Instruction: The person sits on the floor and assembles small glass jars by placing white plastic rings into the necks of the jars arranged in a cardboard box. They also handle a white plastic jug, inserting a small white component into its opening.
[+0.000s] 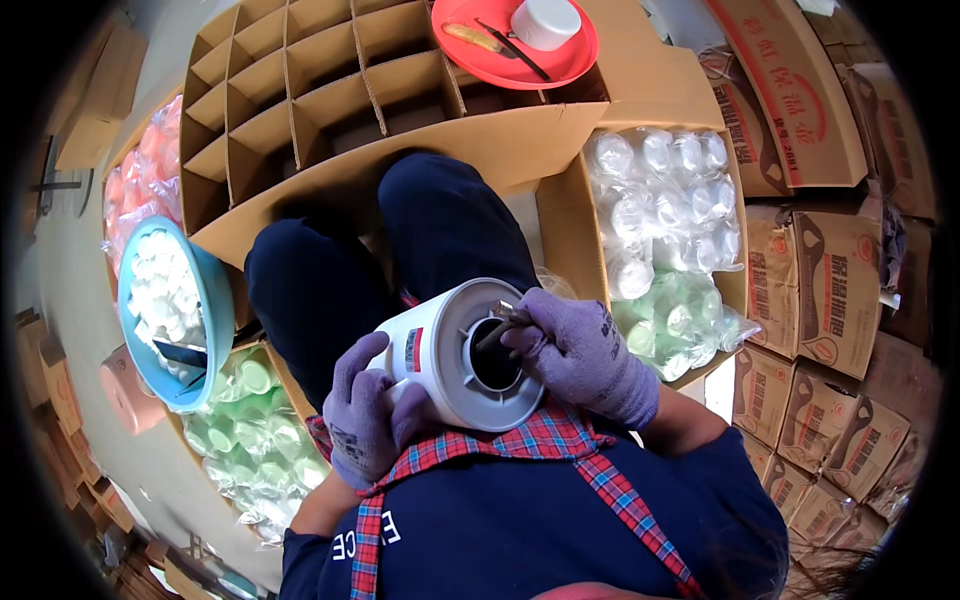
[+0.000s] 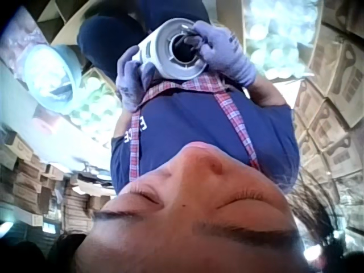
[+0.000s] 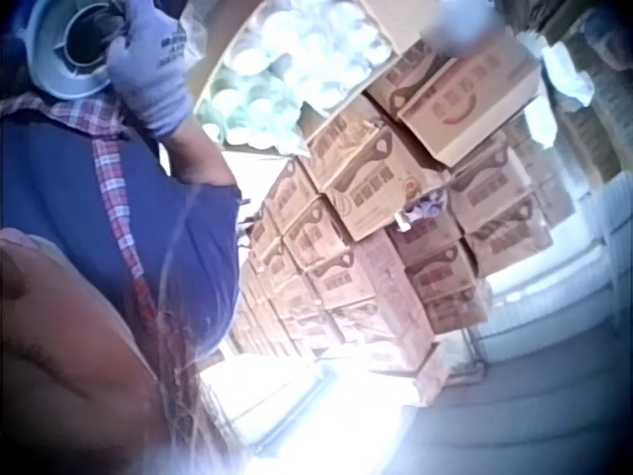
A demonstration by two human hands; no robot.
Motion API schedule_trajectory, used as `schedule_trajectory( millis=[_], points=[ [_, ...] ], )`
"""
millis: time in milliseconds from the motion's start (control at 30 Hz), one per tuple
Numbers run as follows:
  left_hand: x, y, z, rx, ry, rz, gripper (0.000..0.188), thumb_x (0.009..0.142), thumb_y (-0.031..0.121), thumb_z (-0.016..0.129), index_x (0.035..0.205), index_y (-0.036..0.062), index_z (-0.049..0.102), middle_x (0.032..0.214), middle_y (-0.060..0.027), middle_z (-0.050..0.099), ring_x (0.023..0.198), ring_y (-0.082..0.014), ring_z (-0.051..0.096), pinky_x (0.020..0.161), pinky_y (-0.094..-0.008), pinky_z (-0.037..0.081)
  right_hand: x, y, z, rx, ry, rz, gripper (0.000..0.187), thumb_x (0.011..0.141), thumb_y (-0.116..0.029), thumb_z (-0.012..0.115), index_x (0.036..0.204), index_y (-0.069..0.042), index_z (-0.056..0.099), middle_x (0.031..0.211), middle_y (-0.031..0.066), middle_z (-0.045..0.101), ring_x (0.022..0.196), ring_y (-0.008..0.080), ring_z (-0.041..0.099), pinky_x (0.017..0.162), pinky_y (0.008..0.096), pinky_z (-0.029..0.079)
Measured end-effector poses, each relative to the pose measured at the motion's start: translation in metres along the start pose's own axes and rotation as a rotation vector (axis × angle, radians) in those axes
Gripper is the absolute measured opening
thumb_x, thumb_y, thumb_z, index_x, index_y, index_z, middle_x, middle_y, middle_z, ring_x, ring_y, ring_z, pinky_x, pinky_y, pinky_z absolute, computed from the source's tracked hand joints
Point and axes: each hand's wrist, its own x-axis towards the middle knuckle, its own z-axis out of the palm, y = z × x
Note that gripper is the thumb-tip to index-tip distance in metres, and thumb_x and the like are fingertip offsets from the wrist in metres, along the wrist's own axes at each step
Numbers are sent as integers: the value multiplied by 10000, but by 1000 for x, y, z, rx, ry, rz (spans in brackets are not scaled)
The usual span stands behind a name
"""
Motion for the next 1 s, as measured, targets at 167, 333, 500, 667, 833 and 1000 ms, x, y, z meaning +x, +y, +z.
schedule_trajectory(
  millis=[167, 333, 500, 667, 833, 1000],
  points=[
    [15, -20, -3, 28, 152, 83, 307, 938, 303, 572, 1039, 18, 517, 1152, -224, 553, 1009, -318, 588, 846, -400, 488, 52, -14, -56, -101, 349, -197, 156, 907, -166, 593, 867, -15, 586, 710, 124, 640, 646, 257, 661, 589, 333, 493],
    [13, -33, -21, -137, 352, -150, 417, 935, 76, 464, 1323, -55, 388, 1217, -193, 507, 983, -215, 588, 854, -323, 488, 188, 8, -88, -602, 643, -443, 178, 917, -218, 573, 942, -48, 618, 761, 157, 646, 690, 350, 615, 605, 416, 503],
    [24, -27, -48, 615, 58, 318, 603, 670, -45, 591, 1228, 183, 594, 1331, -254, 391, 1124, -424, 513, 986, -562, 393, 281, 87, -71, -815, 470, -328, 166, 873, -260, 579, 964, -123, 601, 844, 130, 653, 796, 313, 630, 696, 457, 500],
    [58, -34, -63, 634, -39, 551, 254, 606, 241, 770, 787, 145, 619, 1225, -95, 581, 1156, -352, 528, 994, -514, 350, 290, 93, -118, -989, 832, -491, 368, 800, -245, 639, 1129, -88, 588, 1017, 164, 623, 911, 336, 601, 799, 446, 484],
    [85, -35, -45, -163, 192, 337, 473, 701, 429, 797, 713, 17, 566, 1258, -223, 543, 1158, -392, 538, 983, -473, 398, 255, 86, -145, -574, 809, -436, 493, 794, -290, 677, 1213, -56, 565, 1147, 206, 586, 1087, 364, 551, 937, 433, 447],
    [62, -46, -25, -669, 296, 118, 408, 738, 377, 799, 772, 7, 630, 1356, -224, 491, 1235, -333, 494, 1034, -416, 356, 235, 79, -127, -440, 663, -547, 482, 801, -246, 697, 1216, -32, 578, 1215, 209, 575, 1131, 373, 543, 974, 429, 438]
  ],
)
